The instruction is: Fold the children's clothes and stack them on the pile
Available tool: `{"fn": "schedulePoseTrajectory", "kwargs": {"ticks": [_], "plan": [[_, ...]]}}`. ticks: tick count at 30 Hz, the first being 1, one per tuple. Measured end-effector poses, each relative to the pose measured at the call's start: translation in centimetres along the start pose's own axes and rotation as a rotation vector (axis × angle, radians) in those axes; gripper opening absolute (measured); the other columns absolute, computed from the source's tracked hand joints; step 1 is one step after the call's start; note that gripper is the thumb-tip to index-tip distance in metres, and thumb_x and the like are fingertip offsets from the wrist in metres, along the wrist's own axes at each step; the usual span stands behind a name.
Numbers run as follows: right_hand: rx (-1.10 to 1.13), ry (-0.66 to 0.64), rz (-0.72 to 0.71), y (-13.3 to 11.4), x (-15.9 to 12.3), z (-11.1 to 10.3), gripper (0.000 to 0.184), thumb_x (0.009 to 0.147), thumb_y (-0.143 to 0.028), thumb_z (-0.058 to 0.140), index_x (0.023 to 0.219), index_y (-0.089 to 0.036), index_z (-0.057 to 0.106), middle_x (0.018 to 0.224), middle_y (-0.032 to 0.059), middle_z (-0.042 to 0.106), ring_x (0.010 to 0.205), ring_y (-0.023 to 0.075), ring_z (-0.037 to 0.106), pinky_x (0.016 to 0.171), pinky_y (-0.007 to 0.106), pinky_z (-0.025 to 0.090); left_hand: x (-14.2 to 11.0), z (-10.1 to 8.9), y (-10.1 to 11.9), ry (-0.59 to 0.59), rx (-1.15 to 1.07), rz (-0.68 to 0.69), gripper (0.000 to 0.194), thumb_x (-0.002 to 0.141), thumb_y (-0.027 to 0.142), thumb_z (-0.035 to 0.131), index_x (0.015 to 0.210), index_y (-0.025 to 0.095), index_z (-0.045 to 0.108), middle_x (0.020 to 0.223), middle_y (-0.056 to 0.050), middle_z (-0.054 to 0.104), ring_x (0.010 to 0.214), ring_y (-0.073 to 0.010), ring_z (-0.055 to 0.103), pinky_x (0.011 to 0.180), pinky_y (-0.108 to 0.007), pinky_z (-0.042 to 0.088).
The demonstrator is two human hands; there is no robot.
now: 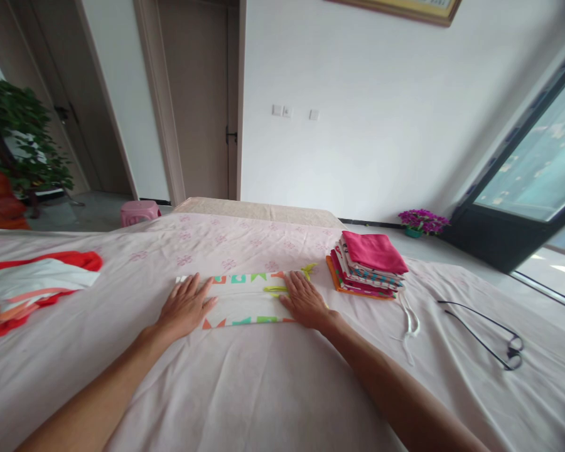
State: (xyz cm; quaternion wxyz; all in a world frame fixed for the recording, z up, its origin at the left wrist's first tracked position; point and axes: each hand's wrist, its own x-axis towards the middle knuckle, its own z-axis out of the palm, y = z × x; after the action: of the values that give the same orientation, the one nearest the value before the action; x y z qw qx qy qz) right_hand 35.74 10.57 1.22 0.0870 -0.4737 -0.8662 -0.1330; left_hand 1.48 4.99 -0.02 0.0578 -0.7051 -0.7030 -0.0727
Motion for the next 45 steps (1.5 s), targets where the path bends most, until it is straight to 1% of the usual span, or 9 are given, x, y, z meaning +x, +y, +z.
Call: {"fn": "schedulePoseTrajectory", "kwargs": {"ticks": [4,8,12,17,23,26,33,42,45], "plan": [[0.019,-0.099,0.127,0.0,-0.6,-0.6,0.066,0.101,-0.049,0.03,0.153,-0.009,0.031,0.158,0.0154,0.027,0.147,0.0298,0.025,0.118,0.045,0.026,-0.7,0.0,-0.9,-0.019,0.007,-0.084,0.064,0.095,0.053,0.036,0.151,0.024,0.035,0.159,-0.015,0.031,0.146,-0.0335,0.028,0.113,-0.05,0.025],[0.038,-0.193,0.221,0.3,-1.1,-1.6,0.064,0.101,-0.046,0.027,0.154,-0.009,0.029,0.16,0.0135,0.023,0.147,0.0281,0.024,0.116,0.048,0.027,-1.6,0.1,-1.7,0.049,0.01,-0.142,0.061,0.095,0.049,0.037,0.148,0.019,0.041,0.158,-0.015,0.033,0.144,-0.0326,0.031,0.113,-0.048,0.025],[0.014,-0.174,0.282,0.4,-1.4,-2.8,0.062,0.102,-0.044,0.026,0.152,-0.008,0.033,0.157,0.0147,0.029,0.146,0.0275,0.027,0.118,0.049,0.023,-2.0,-0.5,-3.3,0.153,-0.189,-0.211,0.051,0.097,0.041,0.029,0.131,0.018,0.059,0.142,-0.012,0.055,0.131,-0.0235,0.048,0.108,-0.036,0.035],[-0.023,0.02,0.15,-0.8,-1.4,-3.1,0.062,0.102,-0.047,0.025,0.151,-0.011,0.035,0.158,0.0114,0.027,0.148,0.0256,0.022,0.121,0.047,0.014,-2.2,-1.8,-4.8,0.337,-0.35,-0.445,0.05,0.096,0.043,0.028,0.103,0.017,0.07,0.108,-0.013,0.07,0.103,-0.0246,0.063,0.087,-0.033,0.047],[0.025,-0.021,0.004,-1.4,-1.5,-1.3,0.058,0.102,-0.044,0.026,0.153,-0.017,0.033,0.158,0.0084,0.028,0.146,0.0254,0.026,0.119,0.047,0.02,-2.5,-2.8,-3.1,0.505,-0.245,-0.278,0.032,0.091,0.039,0.042,0.097,0.022,0.069,0.107,-0.009,0.068,0.103,-0.0223,0.061,0.094,-0.031,0.044],[0.043,-0.036,0.001,-1.1,-1.6,-0.5,0.057,0.102,-0.043,0.027,0.152,-0.018,0.035,0.157,0.0081,0.03,0.146,0.0255,0.028,0.118,0.046,0.023,-3.0,-3.6,-2.3,0.437,-0.129,-0.326,0.03,0.089,0.041,0.046,0.101,0.022,0.067,0.105,-0.01,0.066,0.095,-0.0236,0.062,0.087,-0.034,0.046],[0.082,-0.036,0.015,-1.1,-1.6,-0.8,0.057,0.101,-0.044,0.03,0.152,-0.018,0.036,0.157,0.008,0.032,0.146,0.0256,0.027,0.119,0.046,0.021,-3.7,-4.7,-2.3,0.095,-0.059,-0.452,0.041,0.084,0.056,0.046,0.098,0.022,0.066,0.099,-0.01,0.069,0.09,-0.0274,0.066,0.075,-0.035,0.046],[0.123,-0.121,0.042,-1.4,-1.4,-2.1,0.057,0.101,-0.044,0.03,0.152,-0.017,0.035,0.158,0.0075,0.031,0.147,0.0245,0.023,0.12,0.046,0.013,-3.3,-4.6,-3.2,-0.061,-0.156,-0.532,0.031,0.085,0.046,0.044,0.088,0.025,0.067,0.096,-0.007,0.073,0.083,-0.0257,0.068,0.065,-0.032,0.044],[0.135,-0.132,0.045,-1.4,-1.3,-2.1,0.058,0.101,-0.045,0.03,0.152,-0.016,0.035,0.158,0.0079,0.031,0.147,0.0241,0.023,0.121,0.045,0.011,-3.5,-4.8,-2.6,0.026,-0.059,-0.5,0.029,0.086,0.041,0.045,0.094,0.023,0.066,0.099,-0.009,0.07,0.088,-0.028,0.066,0.073,-0.037,0.046]]}}
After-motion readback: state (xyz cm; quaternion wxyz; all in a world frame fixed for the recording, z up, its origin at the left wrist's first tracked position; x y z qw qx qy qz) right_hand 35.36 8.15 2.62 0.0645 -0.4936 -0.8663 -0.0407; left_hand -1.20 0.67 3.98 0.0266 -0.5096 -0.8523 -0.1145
